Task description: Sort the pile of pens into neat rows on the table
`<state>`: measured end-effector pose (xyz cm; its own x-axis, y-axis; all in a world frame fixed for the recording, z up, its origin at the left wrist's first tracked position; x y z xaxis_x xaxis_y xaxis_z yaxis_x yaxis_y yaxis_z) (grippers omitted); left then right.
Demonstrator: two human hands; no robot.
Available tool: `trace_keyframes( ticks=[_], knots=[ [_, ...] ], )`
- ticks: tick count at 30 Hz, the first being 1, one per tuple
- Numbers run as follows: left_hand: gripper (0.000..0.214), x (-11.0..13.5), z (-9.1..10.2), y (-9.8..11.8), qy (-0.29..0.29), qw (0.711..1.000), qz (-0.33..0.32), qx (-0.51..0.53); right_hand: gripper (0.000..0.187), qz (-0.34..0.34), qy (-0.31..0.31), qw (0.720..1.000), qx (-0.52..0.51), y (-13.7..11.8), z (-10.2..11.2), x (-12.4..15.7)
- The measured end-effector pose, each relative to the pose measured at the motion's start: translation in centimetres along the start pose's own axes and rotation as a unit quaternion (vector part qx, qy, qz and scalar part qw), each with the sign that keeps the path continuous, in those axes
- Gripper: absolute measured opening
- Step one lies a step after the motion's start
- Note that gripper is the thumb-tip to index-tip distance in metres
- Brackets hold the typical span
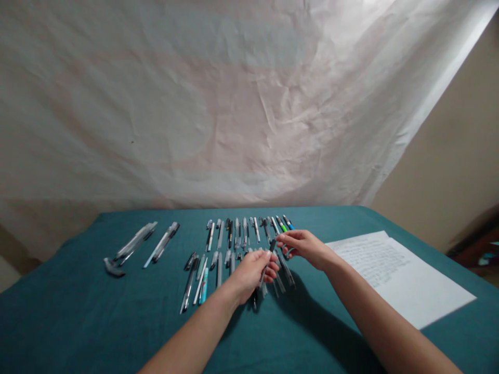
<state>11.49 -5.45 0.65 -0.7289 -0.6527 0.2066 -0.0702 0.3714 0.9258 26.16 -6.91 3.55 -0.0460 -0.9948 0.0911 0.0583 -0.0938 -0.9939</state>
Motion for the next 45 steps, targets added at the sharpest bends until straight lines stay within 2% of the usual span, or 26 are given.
trace_keyframes(
  ticks=[3, 8, 12, 16, 19, 21, 24, 26, 28, 32, 38, 42, 45],
  knots=[
    [0.033, 0.1, -0.2, -0.1, -0.005, 1.000, 0.002, -0.004, 0.029, 0.000, 0.001, 0.999, -0.050, 0.1, -0.4, 0.1],
    [0.034, 0.1, -0.4, 0.0, -0.012, 0.999, 0.000, -0.034, 0.028, 0.010, 0.034, 0.996, -0.082, 0.4, 0.3, -0.3],
    [0.033, 0.3, -0.6, 0.0, -0.030, 0.998, 0.011, -0.056, 0.028, 0.065, 0.131, 0.983, -0.111, -0.6, 2.0, -0.3],
    [0.032, 0.6, -0.9, 0.0, -0.058, 0.993, 0.034, -0.100, 0.028, 0.133, 0.261, 0.941, -0.168, -1.4, 5.1, -0.1],
    [0.032, 0.7, -1.0, 0.4, -0.061, 0.990, 0.031, -0.126, 0.027, 0.133, 0.301, 0.927, -0.180, -1.0, 7.2, -0.2],
    [0.033, 0.7, -0.8, 0.8, -0.045, 0.989, 0.017, -0.137, 0.026, 0.106, 0.283, 0.944, -0.135, -0.2, 7.8, -0.5],
    [0.036, 0.5, -0.2, 1.3, -0.005, 0.987, -0.015, -0.157, 0.024, 0.015, 0.177, 0.983, 0.036, 1.6, 6.8, -1.1],
    [0.039, 0.4, 0.2, 1.5, 0.018, 0.984, -0.036, -0.174, 0.024, -0.047, 0.121, 0.981, 0.145, 3.1, 5.8, -1.4],
    [0.042, 0.4, 0.5, 1.5, 0.029, 0.980, -0.049, -0.188, 0.023, -0.078, 0.110, 0.972, 0.195, 4.4, 5.1, -1.7],
    [0.048, 0.4, 0.6, 1.6, 0.031, 0.980, -0.058, -0.189, 0.021, -0.089, 0.115, 0.965, 0.218, 6.0, 4.4, -2.4],
    [0.049, 0.4, 0.4, 1.8, 0.025, 0.983, -0.066, -0.169, 0.020, -0.089, 0.111, 0.961, 0.238, 6.6, 4.3, -2.6],
    [0.048, 0.4, 0.3, 1.9, 0.026, 0.984, -0.074, -0.161, 0.021, -0.085, 0.104, 0.962, 0.239, 6.1, 4.4, -2.5],
    [0.046, 0.4, 0.3, 1.9, 0.030, 0.985, -0.072, -0.152, 0.023, -0.072, 0.105, 0.964, 0.234, 4.6, 4.3, -2.1]
  ],
)
Point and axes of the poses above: each hand's wrist, its own x-axis away from the middle knuckle, its own z-axis out of the back of the hand, y = z × x, the point moved 4 cm from there along -x, towards the middle knuckle, and after that the axes turned 1 degree about x, right-handed, at the moved point
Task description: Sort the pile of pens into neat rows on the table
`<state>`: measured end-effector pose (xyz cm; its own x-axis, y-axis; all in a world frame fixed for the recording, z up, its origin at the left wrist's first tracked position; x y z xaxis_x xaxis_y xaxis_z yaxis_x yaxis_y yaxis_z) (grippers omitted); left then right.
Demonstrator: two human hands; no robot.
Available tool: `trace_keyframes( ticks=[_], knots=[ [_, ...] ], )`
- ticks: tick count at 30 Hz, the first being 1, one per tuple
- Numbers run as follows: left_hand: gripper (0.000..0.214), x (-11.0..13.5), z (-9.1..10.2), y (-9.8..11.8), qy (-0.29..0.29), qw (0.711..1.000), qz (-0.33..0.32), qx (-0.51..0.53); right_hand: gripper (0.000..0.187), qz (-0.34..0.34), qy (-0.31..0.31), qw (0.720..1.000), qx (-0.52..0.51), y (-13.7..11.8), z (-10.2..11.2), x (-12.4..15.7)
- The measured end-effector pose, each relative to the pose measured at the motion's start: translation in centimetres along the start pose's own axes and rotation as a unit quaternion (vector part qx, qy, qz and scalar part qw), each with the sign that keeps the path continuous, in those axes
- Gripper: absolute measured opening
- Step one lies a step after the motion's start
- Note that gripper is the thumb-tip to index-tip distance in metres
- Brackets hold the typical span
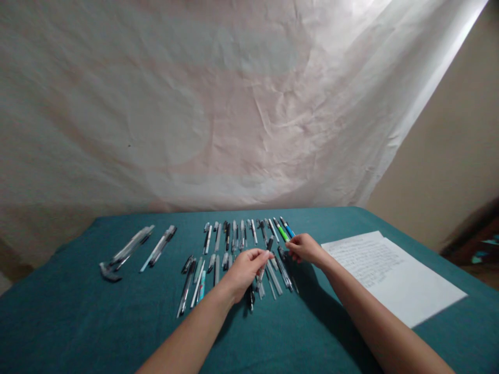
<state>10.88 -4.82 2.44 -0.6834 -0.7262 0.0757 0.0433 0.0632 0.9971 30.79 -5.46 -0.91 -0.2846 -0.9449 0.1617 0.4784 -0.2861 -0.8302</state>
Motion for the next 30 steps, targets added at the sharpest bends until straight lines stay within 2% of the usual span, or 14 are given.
trace_keyframes(
  ticks=[3, 5, 7, 12, 16, 20, 25, 30],
  knots=[
    [0.043, 0.0, -0.1, 0.0, 0.004, 1.000, 0.000, 0.013, 0.027, 0.035, -0.027, 0.998, -0.034, -2.6, 0.1, 1.6],
    [0.042, 0.0, -0.3, 0.0, 0.006, 1.000, -0.003, 0.021, 0.032, 0.083, -0.103, 0.984, -0.118, -4.7, -0.7, 3.0],
    [0.041, 0.0, -0.4, 0.1, 0.005, 1.000, -0.006, 0.027, 0.034, 0.103, -0.143, 0.969, -0.173, -6.4, -1.6, 4.3],
    [0.039, 0.4, -0.7, 0.5, -0.003, 1.000, -0.015, 0.025, 0.033, 0.115, -0.127, 0.962, -0.213, -7.8, -2.1, 5.2],
    [0.041, 0.4, 0.1, 1.1, 0.032, 0.999, -0.014, -0.013, 0.035, 0.105, -0.101, 0.969, -0.200, -6.9, -0.3, 4.4],
    [0.043, 0.0, 1.8, 1.7, 0.068, 0.997, -0.007, -0.041, 0.035, 0.058, -0.083, 0.992, -0.077, -4.2, 0.8, 2.6],
    [0.044, -0.3, 4.5, 2.9, 0.085, 0.994, -0.028, -0.068, 0.026, 0.019, -0.024, 0.999, 0.043, -0.5, 0.4, 0.6],
    [0.046, -0.4, 8.5, 4.1, 0.140, 0.980, -0.045, -0.137, 0.022, 0.002, -0.014, 0.996, 0.084, 1.2, -0.4, -0.2]
  ],
)
Point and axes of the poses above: each hand's wrist, its own x-axis away from the middle knuckle, its own z-axis out of the back of the hand, y = z × x, the point moved 4 cm from there along -x, towards the middle knuckle, and after that the axes turned 1 degree about x, right-handed, at the moved point
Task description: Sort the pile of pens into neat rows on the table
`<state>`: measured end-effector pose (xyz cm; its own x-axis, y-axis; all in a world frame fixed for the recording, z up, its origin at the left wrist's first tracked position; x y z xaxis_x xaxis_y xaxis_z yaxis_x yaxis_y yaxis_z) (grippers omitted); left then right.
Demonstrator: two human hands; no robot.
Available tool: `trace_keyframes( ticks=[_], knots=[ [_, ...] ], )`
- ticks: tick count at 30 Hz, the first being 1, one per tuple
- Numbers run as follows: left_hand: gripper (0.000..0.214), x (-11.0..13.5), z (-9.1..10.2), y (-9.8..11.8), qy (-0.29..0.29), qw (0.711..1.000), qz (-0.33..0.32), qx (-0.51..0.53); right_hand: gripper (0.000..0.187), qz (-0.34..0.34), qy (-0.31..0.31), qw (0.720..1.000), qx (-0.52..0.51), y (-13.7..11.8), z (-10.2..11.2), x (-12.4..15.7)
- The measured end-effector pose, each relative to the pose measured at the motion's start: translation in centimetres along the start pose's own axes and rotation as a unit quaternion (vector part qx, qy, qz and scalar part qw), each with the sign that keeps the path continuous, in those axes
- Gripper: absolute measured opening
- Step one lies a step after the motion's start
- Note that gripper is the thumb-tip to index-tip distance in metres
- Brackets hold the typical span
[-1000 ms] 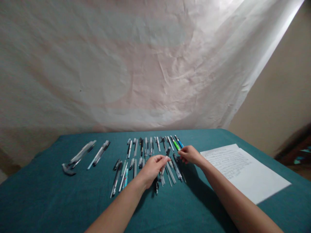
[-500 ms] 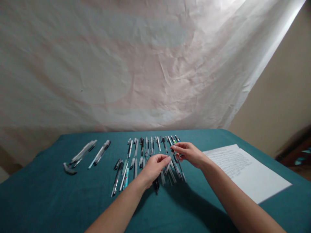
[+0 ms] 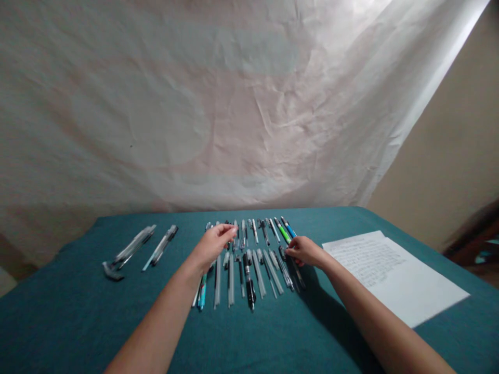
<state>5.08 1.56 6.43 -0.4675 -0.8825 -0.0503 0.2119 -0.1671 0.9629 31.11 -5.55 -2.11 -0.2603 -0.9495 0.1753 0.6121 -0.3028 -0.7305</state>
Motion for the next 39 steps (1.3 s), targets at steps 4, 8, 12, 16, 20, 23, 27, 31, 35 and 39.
trace_keyframes(
  ticks=[4, 8, 12, 16, 20, 23, 27, 31, 35, 39],
  knots=[
    [0.043, -1.4, 4.3, -1.7, 0.081, 0.993, -0.015, -0.081, 0.022, -0.005, -0.003, 1.000, 0.003, 0.0, -0.2, 0.0],
    [0.031, -2.7, 9.5, -5.1, 0.175, 0.952, 0.009, -0.251, 0.021, -0.012, -0.002, 1.000, 0.012, -0.3, 0.2, 0.3],
    [0.028, -2.7, 13.5, -8.4, 0.246, 0.863, 0.044, -0.439, 0.019, -0.004, 0.009, 1.000, 0.011, -0.8, 0.9, 0.5],
    [0.031, -1.2, 14.4, -9.6, 0.301, 0.795, 0.044, -0.524, 0.021, 0.024, 0.012, 0.999, 0.022, -1.4, 1.0, 0.6],
    [0.030, -0.1, 13.8, -9.7, 0.312, 0.778, 0.064, -0.541, 0.024, 0.042, -0.004, 0.999, 0.024, -2.0, 0.6, 0.9],
    [0.032, 0.4, 13.6, -9.5, 0.325, 0.776, 0.068, -0.536, 0.025, 0.052, -0.007, 0.998, 0.027, -2.5, 0.5, 1.2],
    [0.029, 0.7, 13.7, -9.6, 0.331, 0.774, 0.075, -0.535, 0.027, 0.064, -0.011, 0.997, 0.034, -3.0, 0.4, 1.6],
    [0.026, 0.9, 13.6, -9.7, 0.322, 0.786, 0.086, -0.521, 0.026, 0.059, -0.009, 0.998, 0.032, -3.0, 0.4, 1.6],
    [0.026, 1.1, 13.6, -9.6, 0.316, 0.804, 0.099, -0.493, 0.027, 0.060, -0.014, 0.997, 0.036, -2.9, 0.3, 1.4],
    [0.027, 0.7, 13.6, -8.7, 0.312, 0.834, 0.094, -0.445, 0.029, 0.068, -0.013, 0.997, 0.041, -3.0, 0.3, 1.4]
  ],
)
Point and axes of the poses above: each hand's wrist, its own x-axis away from the middle knuckle, its own z-axis out of the back of the hand, y = z × x, the point moved 4 cm from there along -x, towards the middle knuckle, and after that the axes turned 1 degree about x, right-handed, at the moved point
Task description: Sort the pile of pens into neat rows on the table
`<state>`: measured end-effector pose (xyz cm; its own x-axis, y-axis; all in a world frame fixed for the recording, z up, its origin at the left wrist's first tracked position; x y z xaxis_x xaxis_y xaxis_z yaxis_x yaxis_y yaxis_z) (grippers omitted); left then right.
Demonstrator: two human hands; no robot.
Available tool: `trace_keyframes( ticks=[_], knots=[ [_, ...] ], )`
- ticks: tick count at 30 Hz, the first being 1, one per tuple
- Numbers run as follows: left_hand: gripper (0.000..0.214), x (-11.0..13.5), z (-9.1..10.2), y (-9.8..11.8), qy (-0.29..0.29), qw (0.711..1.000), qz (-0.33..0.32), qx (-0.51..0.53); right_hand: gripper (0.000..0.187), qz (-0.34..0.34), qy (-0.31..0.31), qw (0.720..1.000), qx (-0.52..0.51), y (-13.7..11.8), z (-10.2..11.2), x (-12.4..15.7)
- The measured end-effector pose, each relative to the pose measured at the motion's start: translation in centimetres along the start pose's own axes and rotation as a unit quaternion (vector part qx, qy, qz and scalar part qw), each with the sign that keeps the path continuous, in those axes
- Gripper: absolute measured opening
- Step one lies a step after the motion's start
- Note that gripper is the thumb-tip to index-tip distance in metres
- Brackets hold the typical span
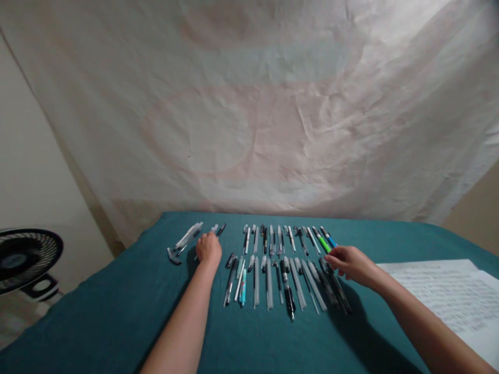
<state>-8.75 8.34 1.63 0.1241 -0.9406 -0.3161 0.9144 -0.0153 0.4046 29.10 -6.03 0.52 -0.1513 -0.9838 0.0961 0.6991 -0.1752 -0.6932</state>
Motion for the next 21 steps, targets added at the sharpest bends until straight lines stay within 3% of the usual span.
trace_keyframes(
  ticks=[3, 6, 8, 10, 12, 16, 21],
  knots=[
    [0.027, -0.4, 0.1, 2.4, -0.028, 0.997, -0.025, 0.070, 0.030, 0.017, 0.008, 1.000, -0.010, -0.6, -0.1, 0.1],
    [0.027, 0.6, -0.4, 6.6, -0.083, 0.981, -0.075, 0.158, 0.031, 0.043, 0.018, 0.998, -0.051, -1.8, -0.3, 0.4],
    [0.028, 2.5, -0.8, 9.9, -0.129, 0.962, -0.111, 0.215, 0.034, 0.049, 0.019, 0.992, -0.115, -2.9, -0.4, 0.7],
    [0.027, 5.3, -1.0, 13.0, -0.178, 0.935, -0.149, 0.267, 0.037, 0.056, 0.026, 0.978, -0.199, -3.9, -0.4, 1.1],
    [0.027, 8.3, -1.2, 15.6, -0.260, 0.875, -0.180, 0.367, 0.040, 0.066, 0.037, 0.958, -0.277, -4.8, -0.3, 1.5],
    [0.023, 12.4, -1.0, 18.0, -0.318, 0.827, -0.199, 0.418, 0.043, 0.078, 0.080, 0.936, -0.335, -5.4, 0.3, 1.9],
    [0.034, 13.7, -1.1, 18.7, -0.380, 0.789, -0.146, 0.460, 0.042, 0.082, 0.051, 0.934, -0.345, -5.3, 0.2, 2.0]
  ],
)
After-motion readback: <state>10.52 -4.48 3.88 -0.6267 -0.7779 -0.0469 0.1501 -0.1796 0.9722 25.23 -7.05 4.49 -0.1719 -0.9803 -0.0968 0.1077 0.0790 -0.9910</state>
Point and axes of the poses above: each hand's wrist, its own x-axis away from the middle knuckle, its own z-axis out of the back of the hand, y = z × x, the point moved 4 cm from there along -x, towards the middle knuckle, and after that the axes turned 1 degree about x, right-handed, at the moved point
